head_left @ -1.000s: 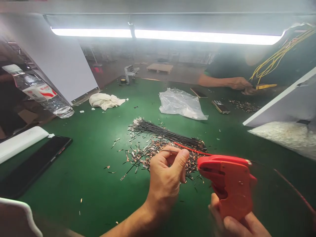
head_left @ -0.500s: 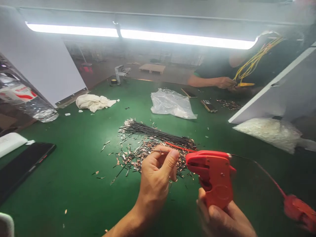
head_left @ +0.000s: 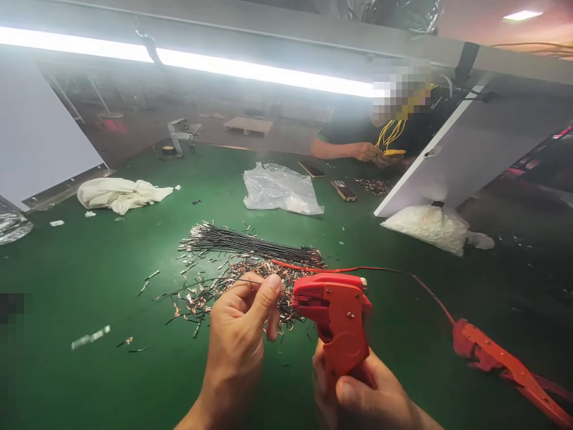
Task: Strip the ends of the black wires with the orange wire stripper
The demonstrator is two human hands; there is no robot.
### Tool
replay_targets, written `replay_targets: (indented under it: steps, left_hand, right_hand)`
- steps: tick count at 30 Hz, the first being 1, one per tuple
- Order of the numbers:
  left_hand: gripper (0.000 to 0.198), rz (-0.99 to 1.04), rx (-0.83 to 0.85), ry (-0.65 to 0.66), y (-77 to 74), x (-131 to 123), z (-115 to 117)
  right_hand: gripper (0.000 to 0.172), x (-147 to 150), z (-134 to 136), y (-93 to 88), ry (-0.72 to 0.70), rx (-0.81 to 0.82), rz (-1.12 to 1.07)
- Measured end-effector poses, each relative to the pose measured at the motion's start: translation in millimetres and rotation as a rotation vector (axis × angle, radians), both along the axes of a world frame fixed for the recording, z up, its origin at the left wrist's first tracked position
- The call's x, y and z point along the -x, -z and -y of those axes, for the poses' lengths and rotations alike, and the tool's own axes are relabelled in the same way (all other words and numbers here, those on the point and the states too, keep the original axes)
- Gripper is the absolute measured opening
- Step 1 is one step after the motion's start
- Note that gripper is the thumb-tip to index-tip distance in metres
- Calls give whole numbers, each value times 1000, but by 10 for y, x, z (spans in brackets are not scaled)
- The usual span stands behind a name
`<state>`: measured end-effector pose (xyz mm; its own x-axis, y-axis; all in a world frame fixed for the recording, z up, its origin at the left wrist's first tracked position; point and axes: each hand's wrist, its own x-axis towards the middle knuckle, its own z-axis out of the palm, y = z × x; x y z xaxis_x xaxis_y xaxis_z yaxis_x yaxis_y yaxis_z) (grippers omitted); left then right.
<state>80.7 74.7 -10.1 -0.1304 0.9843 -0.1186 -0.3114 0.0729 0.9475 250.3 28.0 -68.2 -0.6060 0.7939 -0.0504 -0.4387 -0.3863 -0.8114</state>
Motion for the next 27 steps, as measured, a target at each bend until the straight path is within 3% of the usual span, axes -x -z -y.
replay_targets:
  steps: [14,27]
  left_hand:
    - [38,11,57,-69,-58,18,2]
    - [40,-51,109,-69,-39,22,-1]
  right_hand:
    - [31,-4,-34,14,-50,-30,-49]
    - [30,32,23,16,1,66,-45]
